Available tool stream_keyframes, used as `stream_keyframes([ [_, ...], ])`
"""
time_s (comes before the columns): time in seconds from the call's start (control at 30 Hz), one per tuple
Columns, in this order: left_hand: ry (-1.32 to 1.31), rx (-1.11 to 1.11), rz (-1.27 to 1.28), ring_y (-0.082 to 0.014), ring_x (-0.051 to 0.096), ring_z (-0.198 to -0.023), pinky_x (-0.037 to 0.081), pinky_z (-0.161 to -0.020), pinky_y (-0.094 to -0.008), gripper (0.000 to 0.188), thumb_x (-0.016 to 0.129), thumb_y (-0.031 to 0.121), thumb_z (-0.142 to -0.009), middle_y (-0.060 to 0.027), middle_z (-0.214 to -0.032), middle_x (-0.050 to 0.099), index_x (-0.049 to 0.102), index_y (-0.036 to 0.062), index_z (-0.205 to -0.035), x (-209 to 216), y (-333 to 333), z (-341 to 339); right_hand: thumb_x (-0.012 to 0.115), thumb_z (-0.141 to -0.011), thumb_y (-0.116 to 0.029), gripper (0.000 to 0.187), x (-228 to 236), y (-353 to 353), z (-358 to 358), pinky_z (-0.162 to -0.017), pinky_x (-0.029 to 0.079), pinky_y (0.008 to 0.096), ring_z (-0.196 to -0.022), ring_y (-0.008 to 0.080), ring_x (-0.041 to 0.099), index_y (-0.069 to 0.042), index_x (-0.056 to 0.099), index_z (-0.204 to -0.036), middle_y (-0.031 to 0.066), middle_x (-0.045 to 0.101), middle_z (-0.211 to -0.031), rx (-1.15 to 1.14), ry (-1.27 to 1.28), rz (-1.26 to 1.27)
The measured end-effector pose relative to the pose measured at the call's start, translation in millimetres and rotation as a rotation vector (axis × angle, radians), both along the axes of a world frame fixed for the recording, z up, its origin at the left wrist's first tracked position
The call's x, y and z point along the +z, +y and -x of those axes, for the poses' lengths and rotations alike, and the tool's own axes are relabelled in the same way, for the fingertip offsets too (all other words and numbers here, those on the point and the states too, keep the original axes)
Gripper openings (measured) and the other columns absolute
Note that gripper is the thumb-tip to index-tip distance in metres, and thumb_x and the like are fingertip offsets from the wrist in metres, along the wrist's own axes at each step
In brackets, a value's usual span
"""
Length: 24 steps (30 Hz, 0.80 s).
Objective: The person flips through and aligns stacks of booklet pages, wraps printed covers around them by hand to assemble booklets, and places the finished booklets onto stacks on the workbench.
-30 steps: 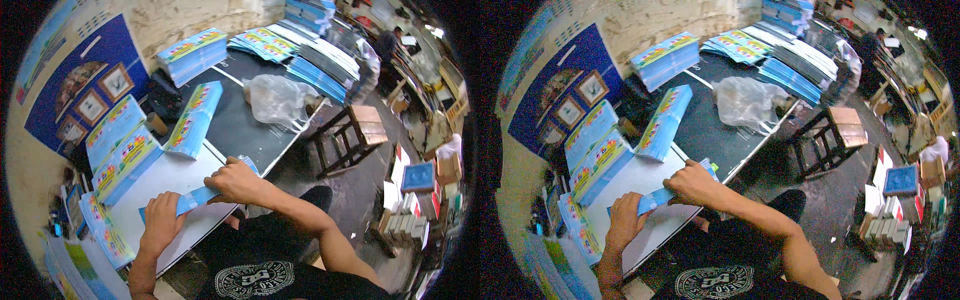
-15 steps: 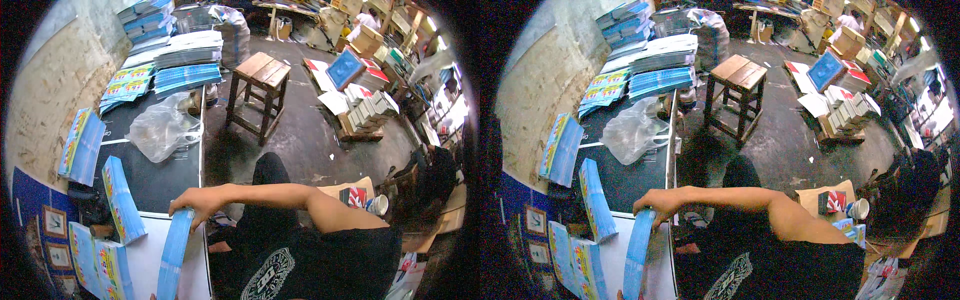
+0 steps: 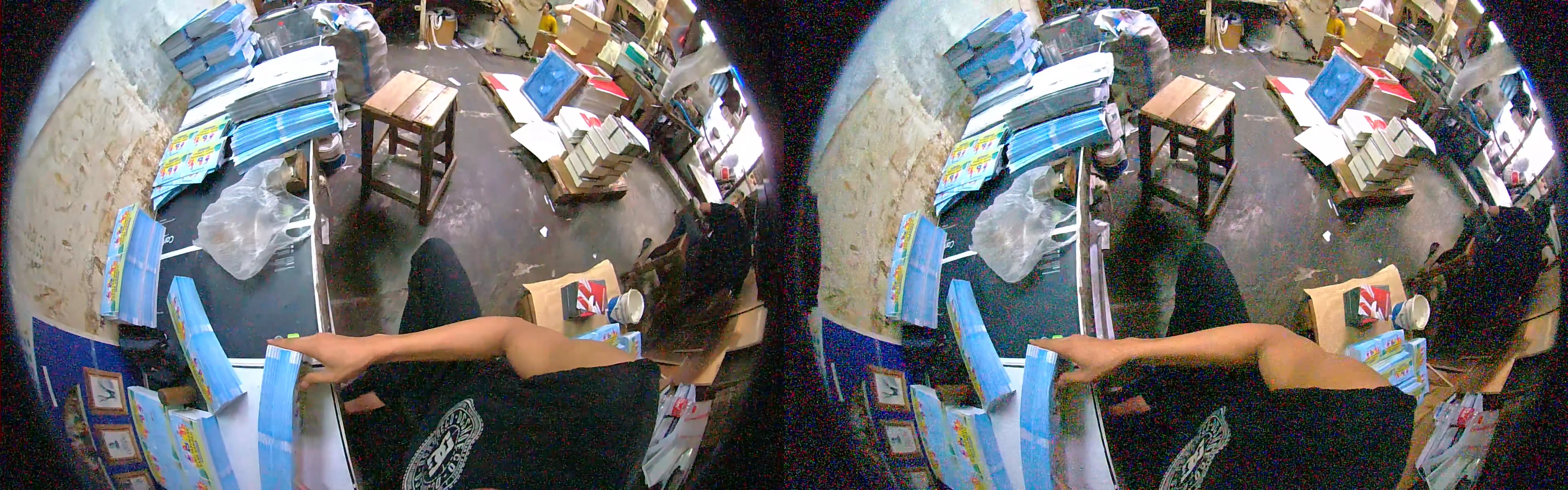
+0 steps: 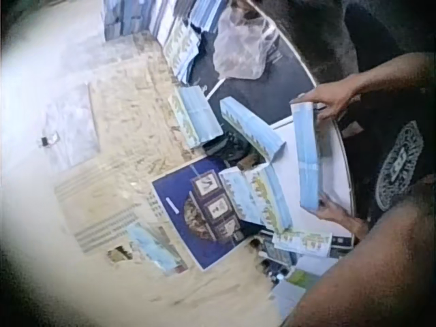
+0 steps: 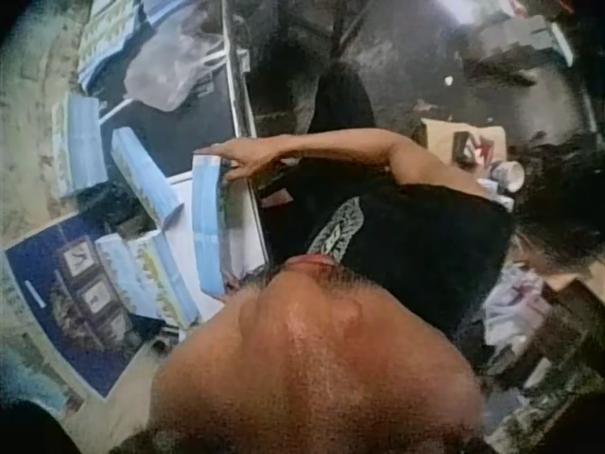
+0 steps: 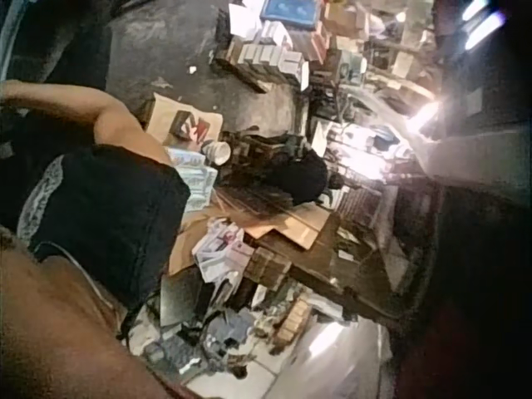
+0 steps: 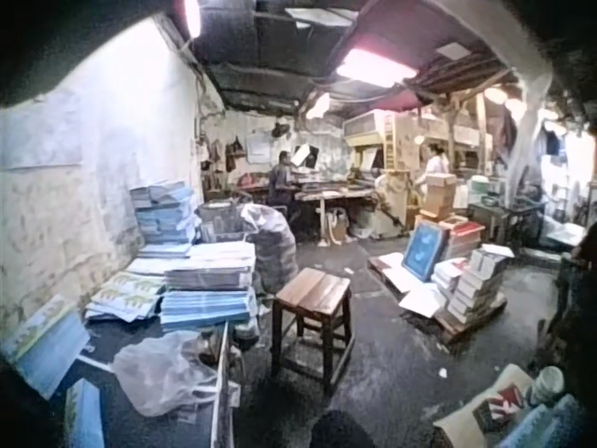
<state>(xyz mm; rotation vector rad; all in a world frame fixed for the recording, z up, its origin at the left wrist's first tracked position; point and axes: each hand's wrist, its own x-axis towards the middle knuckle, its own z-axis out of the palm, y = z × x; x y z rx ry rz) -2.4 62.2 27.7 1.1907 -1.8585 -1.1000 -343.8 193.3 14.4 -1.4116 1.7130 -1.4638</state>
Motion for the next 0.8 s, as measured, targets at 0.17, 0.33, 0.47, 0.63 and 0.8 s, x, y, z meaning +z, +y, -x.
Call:
stream_keyframes([
  [0.17,-0.001,-0.062,0.104,-0.0415,0.044,-0.136,0.037,-0.115,-0.0510,0.082,0.078,0.019,-0.092,-0.0331,-0.149,0.039,0.029,-0.0080,-0.152,1.4,-11.1,3.5,0.078,-0.083,-0.025,0.085,5.4,-14.1,-7.9,-0.107,0.047,0.0483,-0.128,0.0435,0.056,0.003,0.037,-0.151,0.0287,0.056,-0.140,-0.088,-0.017,0.096],
  [0.33,-0.295,0.096,0.263,-0.0365,0.052,-0.131,0.039,-0.116,-0.0465,0.080,0.075,0.022,-0.093,-0.0263,-0.150,0.048,0.032,-0.0099,-0.153,-31.6,-29.4,-40.4,0.079,-0.085,-0.032,0.085,-3.0,-14.5,15.7,-0.107,0.047,0.0483,-0.125,0.0420,0.059,0.002,0.038,-0.151,0.0275,0.058,-0.138,-0.046,0.004,0.215],
  [0.47,-0.094,0.064,0.062,-0.0339,0.047,-0.134,0.036,-0.116,-0.0428,0.086,0.077,0.017,-0.091,-0.0223,-0.153,0.044,0.028,-0.0053,-0.157,-2.2,3.1,3.8,0.082,-0.084,-0.023,0.084,-0.4,-6.6,19.6,-0.117,0.038,0.0393,-0.142,0.0307,0.047,-0.002,0.040,-0.153,0.0218,0.048,-0.154,-0.050,-0.061,-0.003],
  [0.63,-0.012,0.080,0.022,-0.0282,0.049,-0.134,0.038,-0.114,-0.0403,0.094,0.076,-0.002,-0.085,-0.0213,-0.147,0.048,0.020,0.0009,-0.161,8.6,18.5,0.6,0.082,-0.081,-0.016,0.084,-7.4,-7.7,2.5,-0.119,0.035,0.0403,-0.144,0.0333,0.045,-0.002,0.041,-0.153,0.0216,0.046,-0.154,-0.063,-0.108,0.143],
  [0.8,-0.311,-0.001,0.181,-0.0347,0.049,-0.133,0.038,-0.114,-0.0464,0.094,0.088,0.017,-0.078,-0.0228,-0.143,0.049,0.035,0.0036,-0.154,52.9,-2.8,11.6,0.082,-0.080,-0.016,0.081,-7.4,-6.5,10.9,-0.118,0.037,0.0418,-0.142,0.0350,0.047,-0.001,0.044,-0.150,0.0224,0.052,-0.148,-0.037,-0.147,0.095],
])
